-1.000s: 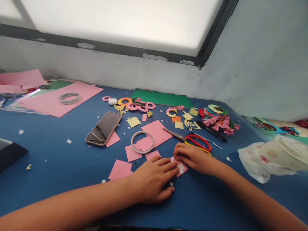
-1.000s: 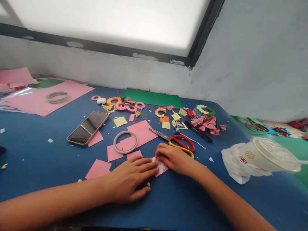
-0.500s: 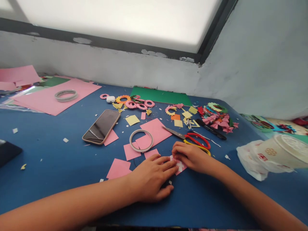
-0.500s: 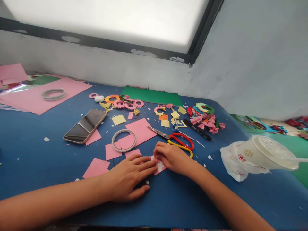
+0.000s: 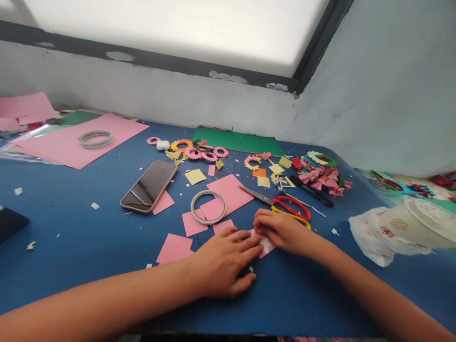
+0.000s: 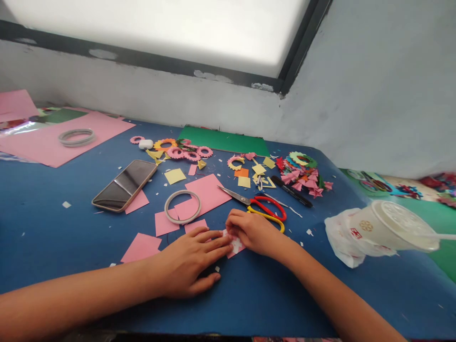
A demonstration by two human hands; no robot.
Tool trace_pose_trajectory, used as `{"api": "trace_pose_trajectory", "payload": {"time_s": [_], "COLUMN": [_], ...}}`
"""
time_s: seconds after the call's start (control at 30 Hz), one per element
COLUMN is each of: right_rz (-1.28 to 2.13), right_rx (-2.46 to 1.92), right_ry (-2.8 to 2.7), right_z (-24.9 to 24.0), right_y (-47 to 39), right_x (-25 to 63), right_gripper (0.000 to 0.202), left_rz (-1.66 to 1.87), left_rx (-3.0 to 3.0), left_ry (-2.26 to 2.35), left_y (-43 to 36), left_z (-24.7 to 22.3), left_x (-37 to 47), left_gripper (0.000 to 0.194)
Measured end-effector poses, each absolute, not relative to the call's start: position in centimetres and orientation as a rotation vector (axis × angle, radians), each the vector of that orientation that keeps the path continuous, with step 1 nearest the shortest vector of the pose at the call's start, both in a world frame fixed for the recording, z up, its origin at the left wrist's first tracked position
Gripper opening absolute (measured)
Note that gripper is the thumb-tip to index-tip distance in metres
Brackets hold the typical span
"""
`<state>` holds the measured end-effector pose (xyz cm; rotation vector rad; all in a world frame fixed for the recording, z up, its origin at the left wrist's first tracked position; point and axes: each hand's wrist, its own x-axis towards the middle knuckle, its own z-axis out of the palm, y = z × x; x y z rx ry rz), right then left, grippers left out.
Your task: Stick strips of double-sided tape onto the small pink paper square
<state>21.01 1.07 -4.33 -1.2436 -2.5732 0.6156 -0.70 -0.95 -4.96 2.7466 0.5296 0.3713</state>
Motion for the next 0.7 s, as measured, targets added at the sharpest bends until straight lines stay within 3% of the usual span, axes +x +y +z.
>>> {"api": "trace_pose_trajectory", "payload": {"time_s": [0.7], "right_rz": [1.014], "right_rx": [-1.34], "right_ry": [-2.244], "right_z": [-3.97], "right_y": [1.61], "right_x": [21.89], "right_gripper": [0.018], "left_rz": [0.326], "left_rx": [2.755], "left_ry": [0.514], "left_y": [-0.8], "left_z": [-4.79], "left_x": [-0.7], "left_gripper": [0.048]}}
